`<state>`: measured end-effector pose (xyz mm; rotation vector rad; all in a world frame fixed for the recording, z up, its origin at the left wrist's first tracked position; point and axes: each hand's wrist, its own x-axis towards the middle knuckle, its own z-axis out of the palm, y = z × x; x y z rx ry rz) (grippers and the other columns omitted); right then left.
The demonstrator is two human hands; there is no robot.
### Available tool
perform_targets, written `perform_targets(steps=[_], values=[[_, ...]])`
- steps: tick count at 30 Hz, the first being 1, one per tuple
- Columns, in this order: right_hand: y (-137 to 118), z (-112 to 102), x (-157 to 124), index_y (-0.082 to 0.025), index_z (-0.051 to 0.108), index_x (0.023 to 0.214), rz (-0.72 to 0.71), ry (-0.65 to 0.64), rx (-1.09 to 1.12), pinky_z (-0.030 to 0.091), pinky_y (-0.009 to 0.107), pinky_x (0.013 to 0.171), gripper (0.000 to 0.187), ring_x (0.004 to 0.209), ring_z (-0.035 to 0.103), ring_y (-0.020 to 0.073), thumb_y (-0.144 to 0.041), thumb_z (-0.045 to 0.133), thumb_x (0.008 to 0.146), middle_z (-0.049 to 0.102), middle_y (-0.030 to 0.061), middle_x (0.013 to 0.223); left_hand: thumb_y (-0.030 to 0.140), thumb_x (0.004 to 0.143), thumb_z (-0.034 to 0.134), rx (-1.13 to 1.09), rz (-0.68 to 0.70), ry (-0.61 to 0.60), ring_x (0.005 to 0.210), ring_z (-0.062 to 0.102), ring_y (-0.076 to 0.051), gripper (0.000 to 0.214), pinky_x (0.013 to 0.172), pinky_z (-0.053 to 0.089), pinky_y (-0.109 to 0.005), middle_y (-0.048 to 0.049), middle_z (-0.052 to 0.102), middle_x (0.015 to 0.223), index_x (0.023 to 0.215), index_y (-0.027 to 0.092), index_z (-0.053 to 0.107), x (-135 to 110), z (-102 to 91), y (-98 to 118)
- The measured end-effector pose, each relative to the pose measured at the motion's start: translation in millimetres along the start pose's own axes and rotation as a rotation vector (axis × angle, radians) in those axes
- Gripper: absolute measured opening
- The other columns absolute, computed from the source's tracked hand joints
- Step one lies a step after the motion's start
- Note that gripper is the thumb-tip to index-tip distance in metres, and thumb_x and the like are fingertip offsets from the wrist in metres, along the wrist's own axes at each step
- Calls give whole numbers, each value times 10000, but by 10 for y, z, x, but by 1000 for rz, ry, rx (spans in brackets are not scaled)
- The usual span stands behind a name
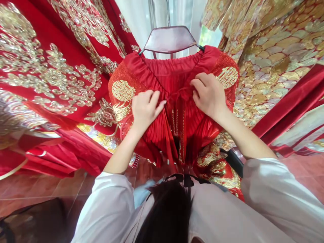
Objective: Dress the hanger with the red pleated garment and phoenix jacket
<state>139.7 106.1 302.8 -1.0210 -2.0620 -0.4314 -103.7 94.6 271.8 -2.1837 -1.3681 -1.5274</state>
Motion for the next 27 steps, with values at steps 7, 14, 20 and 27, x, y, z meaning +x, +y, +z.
perform_targets(steps=[7,14,20,27], values=[[-166,130,146,-134,571,798,28,-190,-84,415,360,796,193,1007,504,253,-77,407,882,571,121,977,191,933,447,358,26,-299,1050,547,-295,111,818,450,-361,-142,574,1100,882,157,539,47,275,195],[-246,56,235,-155,500,718,226,-167,434,404,274,653,143,691,516,144,-101,445,839,532,32,698,134,916,414,-244,-180,-290,572,480,-123,181,560,394,-240,10,470,627,742,184,416,72,163,430],[-223,-60,327,-171,530,782,342,-56,476,401,263,614,79,586,482,121,-125,594,777,529,2,652,145,773,671,-511,-204,-233,439,307,-65,243,436,226,-219,71,356,510,760,193,433,439,-126,284],[75,-628,411,-124,610,759,356,-90,232,346,224,569,164,527,459,76,8,523,718,521,3,568,376,805,715,-452,-15,-179,431,229,-56,337,431,211,-232,81,297,485,749,208,428,666,-646,124]])
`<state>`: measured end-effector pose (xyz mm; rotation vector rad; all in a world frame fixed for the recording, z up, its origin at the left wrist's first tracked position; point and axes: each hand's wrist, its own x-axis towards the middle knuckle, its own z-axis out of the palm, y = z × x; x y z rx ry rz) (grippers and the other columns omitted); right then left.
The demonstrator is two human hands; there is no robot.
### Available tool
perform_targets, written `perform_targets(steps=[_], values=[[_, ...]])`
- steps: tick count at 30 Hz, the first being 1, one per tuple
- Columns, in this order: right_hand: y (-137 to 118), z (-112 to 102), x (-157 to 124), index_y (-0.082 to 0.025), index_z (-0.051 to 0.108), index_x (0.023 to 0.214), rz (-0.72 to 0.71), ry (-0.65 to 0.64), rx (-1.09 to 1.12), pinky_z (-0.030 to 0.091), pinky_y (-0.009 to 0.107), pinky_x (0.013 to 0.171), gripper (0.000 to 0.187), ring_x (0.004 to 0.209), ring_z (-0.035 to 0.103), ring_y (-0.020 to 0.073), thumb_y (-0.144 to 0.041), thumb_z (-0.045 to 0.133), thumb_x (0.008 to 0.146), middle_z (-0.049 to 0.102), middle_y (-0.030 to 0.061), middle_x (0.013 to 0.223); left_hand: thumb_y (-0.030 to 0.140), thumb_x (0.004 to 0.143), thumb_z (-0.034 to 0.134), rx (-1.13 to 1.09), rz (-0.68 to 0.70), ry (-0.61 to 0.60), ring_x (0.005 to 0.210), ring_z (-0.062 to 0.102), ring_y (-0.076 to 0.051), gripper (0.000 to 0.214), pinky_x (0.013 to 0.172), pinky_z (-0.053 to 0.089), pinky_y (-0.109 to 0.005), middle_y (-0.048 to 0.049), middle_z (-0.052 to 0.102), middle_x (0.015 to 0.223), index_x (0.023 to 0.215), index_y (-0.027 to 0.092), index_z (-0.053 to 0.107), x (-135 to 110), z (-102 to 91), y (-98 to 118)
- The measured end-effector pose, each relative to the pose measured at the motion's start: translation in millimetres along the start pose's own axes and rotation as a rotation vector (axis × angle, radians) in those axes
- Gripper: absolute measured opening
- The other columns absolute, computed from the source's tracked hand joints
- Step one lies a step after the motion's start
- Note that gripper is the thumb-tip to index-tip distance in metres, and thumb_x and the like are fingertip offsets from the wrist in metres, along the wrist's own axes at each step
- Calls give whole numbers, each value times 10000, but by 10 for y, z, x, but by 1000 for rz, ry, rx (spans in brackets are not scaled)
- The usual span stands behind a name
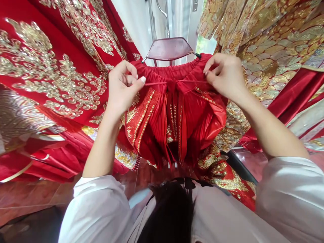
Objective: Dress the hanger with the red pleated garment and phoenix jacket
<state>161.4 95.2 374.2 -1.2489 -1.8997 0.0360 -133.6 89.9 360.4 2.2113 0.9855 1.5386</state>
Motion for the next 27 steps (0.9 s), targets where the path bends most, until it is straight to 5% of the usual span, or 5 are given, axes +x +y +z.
perform_targets(steps=[4,9,14,18,27], values=[[-20,-23,102,-110,679,769,-94,-532,73,297,191,476,162,474,402,49,-6,594,678,535,-20,549,238,790,635,288,-118,-175,463,338,-101,50,495,304,-281,32,424,494,756,202,634,-124,-3,270],[4,124,221,-118,717,810,-80,-789,425,174,188,382,148,414,273,28,-230,697,715,454,-34,487,189,810,599,788,-153,83,816,547,-210,67,754,418,-345,-46,611,819,785,194,661,-125,225,282],[-181,427,153,-102,703,883,-48,-412,748,178,168,378,262,410,270,37,-331,603,806,387,-43,491,179,875,581,516,-80,320,889,550,-193,96,802,426,-336,-33,601,846,785,196,607,35,489,100],[-282,660,65,-146,692,1003,-203,-85,431,428,214,606,259,639,540,109,-285,496,904,637,30,761,298,814,682,99,-18,229,694,544,-148,173,619,403,-279,-11,583,695,710,178,615,108,697,13],[-172,763,25,-220,640,1061,-390,-100,27,392,217,749,267,879,573,133,-232,393,960,593,29,871,164,793,644,136,-38,50,714,558,-152,147,697,456,-292,-11,564,706,673,180,560,33,772,-7]])
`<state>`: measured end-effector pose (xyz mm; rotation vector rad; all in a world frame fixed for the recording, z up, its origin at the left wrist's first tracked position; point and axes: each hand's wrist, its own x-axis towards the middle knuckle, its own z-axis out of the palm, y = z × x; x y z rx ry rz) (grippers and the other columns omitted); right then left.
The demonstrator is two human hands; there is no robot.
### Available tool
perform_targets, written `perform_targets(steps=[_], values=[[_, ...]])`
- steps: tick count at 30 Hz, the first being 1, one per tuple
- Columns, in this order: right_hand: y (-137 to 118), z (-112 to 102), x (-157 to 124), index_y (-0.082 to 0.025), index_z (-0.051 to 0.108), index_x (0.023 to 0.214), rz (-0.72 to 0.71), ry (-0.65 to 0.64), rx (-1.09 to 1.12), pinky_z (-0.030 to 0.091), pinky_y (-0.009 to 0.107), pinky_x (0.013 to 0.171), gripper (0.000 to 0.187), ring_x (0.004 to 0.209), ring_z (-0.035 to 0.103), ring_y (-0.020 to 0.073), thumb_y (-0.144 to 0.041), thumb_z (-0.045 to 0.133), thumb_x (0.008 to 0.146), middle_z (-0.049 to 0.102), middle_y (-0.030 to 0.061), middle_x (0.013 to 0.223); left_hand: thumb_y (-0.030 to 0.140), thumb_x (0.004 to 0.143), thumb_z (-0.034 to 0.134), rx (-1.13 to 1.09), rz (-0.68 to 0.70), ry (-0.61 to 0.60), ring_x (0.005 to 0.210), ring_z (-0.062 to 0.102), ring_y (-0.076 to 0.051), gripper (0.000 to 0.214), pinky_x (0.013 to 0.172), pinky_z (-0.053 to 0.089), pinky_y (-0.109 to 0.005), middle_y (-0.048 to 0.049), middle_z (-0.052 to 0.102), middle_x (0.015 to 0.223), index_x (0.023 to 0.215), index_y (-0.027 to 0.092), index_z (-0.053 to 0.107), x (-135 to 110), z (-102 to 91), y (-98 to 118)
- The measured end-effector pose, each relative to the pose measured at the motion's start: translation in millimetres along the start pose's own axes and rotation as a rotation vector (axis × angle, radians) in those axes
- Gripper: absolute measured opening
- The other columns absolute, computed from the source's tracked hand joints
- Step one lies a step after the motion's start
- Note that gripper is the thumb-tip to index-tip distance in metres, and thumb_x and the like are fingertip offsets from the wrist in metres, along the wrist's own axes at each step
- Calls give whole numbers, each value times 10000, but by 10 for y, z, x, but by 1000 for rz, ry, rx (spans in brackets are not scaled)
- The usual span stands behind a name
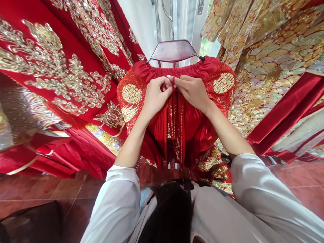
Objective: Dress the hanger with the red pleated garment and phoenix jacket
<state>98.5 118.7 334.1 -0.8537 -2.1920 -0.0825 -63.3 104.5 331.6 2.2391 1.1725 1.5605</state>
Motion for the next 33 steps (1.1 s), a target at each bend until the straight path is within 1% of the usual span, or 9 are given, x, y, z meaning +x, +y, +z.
perform_targets(steps=[4,6,10,14,17,19,23,27,33], values=[[25,41,27,-205,621,871,31,31,48,398,257,794,227,885,540,156,-279,418,940,556,36,833,164,811,628,212,94,13,1051,534,-241,113,911,452,-398,-68,580,1020,747,205,545,-35,19,40],[38,42,27,-202,600,838,78,53,52,412,293,806,180,886,528,182,-284,454,906,548,51,826,178,828,607,291,130,27,1100,505,-263,82,941,440,-431,-81,560,1089,788,215,546,-62,-4,43],[78,-86,-44,-211,564,794,205,97,46,432,351,799,67,896,504,230,-252,524,828,533,84,790,153,834,561,413,97,38,994,527,-276,106,901,447,-455,-89,570,949,765,218,512,-159,-179,-19],[56,-220,-112,-224,507,750,275,106,141,447,340,755,72,861,499,215,-232,563,794,538,76,735,215,836,594,281,29,11,898,565,-242,133,847,479,-406,-71,566,841,745,209,498,-227,-303,-67],[-18,-200,-85,-214,466,753,347,123,384,444,278,619,136,735,524,159,-283,570,807,544,45,716,284,861,585,66,-50,0,769,591,-187,132,717,510,-329,-46,569,783,793,203,506,-182,-256,-51],[-62,-159,-40,-203,440,753,415,124,599,398,233,503,182,594,503,111,-326,557,819,542,20,701,319,880,565,-65,-118,-8,666,585,-155,133,619,496,-280,-25,555,724,841,204,509,-123,-205,-41],[-68,-168,24,-185,425,720,523,86,881,252,186,360,223,397,331,39,-336,564,807,507,-15,622,356,869,590,-173,-186,-9,552,541,-128,163,515,436,-230,19,463,592,871,216,507,-40,-202,-50],[-12,-288,-6,-184,466,683,522,-5,852,153,171,322,217,363,226,22,-290,645,748,390,-53,508,333,807,660,-160,-169,-55,532,516,-118,213,489,407,-211,31,418,533,766,211,490,-38,-338,-22],[62,-328,-48,-176,550,738,426,37,661,262,188,373,118,415,333,49,-244,631,789,448,-32,539,321,812,634,-102,-128,-56,528,514,-118,165,514,439,-241,5,533,615,799,212,511,-35,-425,-39]])
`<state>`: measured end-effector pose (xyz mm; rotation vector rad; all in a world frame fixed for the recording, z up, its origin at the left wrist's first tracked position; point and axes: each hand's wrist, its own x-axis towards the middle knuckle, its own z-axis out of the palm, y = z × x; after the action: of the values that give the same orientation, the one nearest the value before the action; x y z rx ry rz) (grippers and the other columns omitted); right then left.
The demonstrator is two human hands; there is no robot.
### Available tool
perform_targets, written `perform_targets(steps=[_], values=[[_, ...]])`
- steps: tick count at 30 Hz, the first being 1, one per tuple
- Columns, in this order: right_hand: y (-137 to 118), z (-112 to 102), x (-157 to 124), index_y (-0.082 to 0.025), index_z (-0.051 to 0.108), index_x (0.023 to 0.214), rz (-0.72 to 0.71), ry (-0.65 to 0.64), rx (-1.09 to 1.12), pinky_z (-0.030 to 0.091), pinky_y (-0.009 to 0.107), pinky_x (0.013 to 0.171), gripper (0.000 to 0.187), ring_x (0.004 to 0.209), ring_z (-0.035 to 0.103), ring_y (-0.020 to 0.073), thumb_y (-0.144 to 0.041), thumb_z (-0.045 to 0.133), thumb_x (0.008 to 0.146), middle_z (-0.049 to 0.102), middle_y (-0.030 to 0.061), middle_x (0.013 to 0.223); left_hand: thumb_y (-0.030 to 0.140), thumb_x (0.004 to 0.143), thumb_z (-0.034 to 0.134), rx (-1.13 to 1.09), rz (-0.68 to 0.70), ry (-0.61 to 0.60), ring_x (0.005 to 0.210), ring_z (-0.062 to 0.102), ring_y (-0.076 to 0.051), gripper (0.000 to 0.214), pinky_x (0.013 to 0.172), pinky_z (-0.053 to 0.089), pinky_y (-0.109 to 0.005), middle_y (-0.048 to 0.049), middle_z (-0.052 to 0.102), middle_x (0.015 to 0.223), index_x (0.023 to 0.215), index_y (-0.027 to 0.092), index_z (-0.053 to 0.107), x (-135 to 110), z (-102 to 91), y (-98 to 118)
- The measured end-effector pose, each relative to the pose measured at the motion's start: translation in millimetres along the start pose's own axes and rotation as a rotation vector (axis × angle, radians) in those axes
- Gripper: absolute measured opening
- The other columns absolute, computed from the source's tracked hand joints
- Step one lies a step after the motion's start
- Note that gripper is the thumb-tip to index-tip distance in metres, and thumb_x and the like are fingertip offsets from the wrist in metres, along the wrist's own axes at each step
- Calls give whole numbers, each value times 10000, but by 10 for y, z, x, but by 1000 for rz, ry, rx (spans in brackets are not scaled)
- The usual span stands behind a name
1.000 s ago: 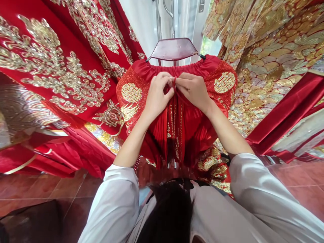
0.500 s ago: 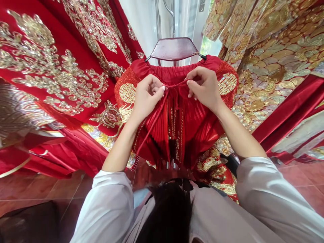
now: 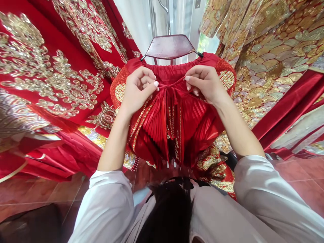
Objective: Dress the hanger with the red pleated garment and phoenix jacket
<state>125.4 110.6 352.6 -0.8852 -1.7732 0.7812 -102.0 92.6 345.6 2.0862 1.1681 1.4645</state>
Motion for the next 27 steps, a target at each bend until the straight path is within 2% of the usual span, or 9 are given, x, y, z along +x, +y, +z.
perform_targets(steps=[6,9,11,13,16,19,22,25,27], values=[[4,-207,-9,-146,614,687,-76,30,-276,365,242,486,118,521,460,109,-217,697,732,546,27,592,237,792,654,255,116,28,712,567,-182,149,703,476,-327,-8,558,629,692,200,550,-33,-122,9],[7,-408,-38,-171,680,903,-309,245,-410,444,312,661,126,691,565,162,-225,614,810,669,93,881,256,804,684,451,391,46,1033,532,-215,104,1018,363,-420,-14,661,1025,894,216,650,99,-390,53],[47,-537,-43,-200,665,1069,-454,337,-568,418,383,859,260,937,584,222,-248,621,817,643,117,1128,272,793,721,536,495,-53,1246,388,-243,278,1143,191,-448,12,527,1333,1060,235,653,255,-580,28],[121,-628,-27,-208,640,1130,-459,307,-690,361,411,949,329,1099,532,265,-305,636,816,614,123,1198,274,812,707,516,446,-244,1309,325,-251,354,1165,167,-429,31,427,1429,1155,255,624,400,-702,-43],[236,-694,25,-199,640,1033,-325,220,-677,397,351,866,263,1027,560,255,-389,553,873,660,108,996,273,902,581,426,321,-341,1135,494,-181,228,1078,328,-341,42,581,1249,1123,262,635,493,-710,-175],[273,-731,109,-189,603,811,-265,207,-629,389,275,758,293,854,556,201,-440,493,913,604,65,735,250,927,545,385,263,-113,874,534,-100,120,931,411,-284,86,647,943,960,234,659,500,-604,-295],[251,-748,240,-207,400,570,-238,296,-594,316,255,625,459,627,397,133,-488,459,929,395,17,552,258,934,574,365,173,180,766,484,-57,120,815,422,-264,84,533,765,844,180,583,570,-490,-413],[243,-714,353,-239,228,532,-219,428,-585,215,283,553,548,559,217,128,-576,433,913,218,1,543,313,984,509,409,95,453,762,456,-37,231,769,400,-245,60,406,718,816,155,484,624,-372,-485],[237,-680,363,-244,242,540,-205,430,-622,208,289,557,541,559,217,134,-598,422,908,225,6,550,294,999,480,443,115,507,815,467,-33,181,806,395,-243,65,435,764,870,167,484,568,-305,-455]])
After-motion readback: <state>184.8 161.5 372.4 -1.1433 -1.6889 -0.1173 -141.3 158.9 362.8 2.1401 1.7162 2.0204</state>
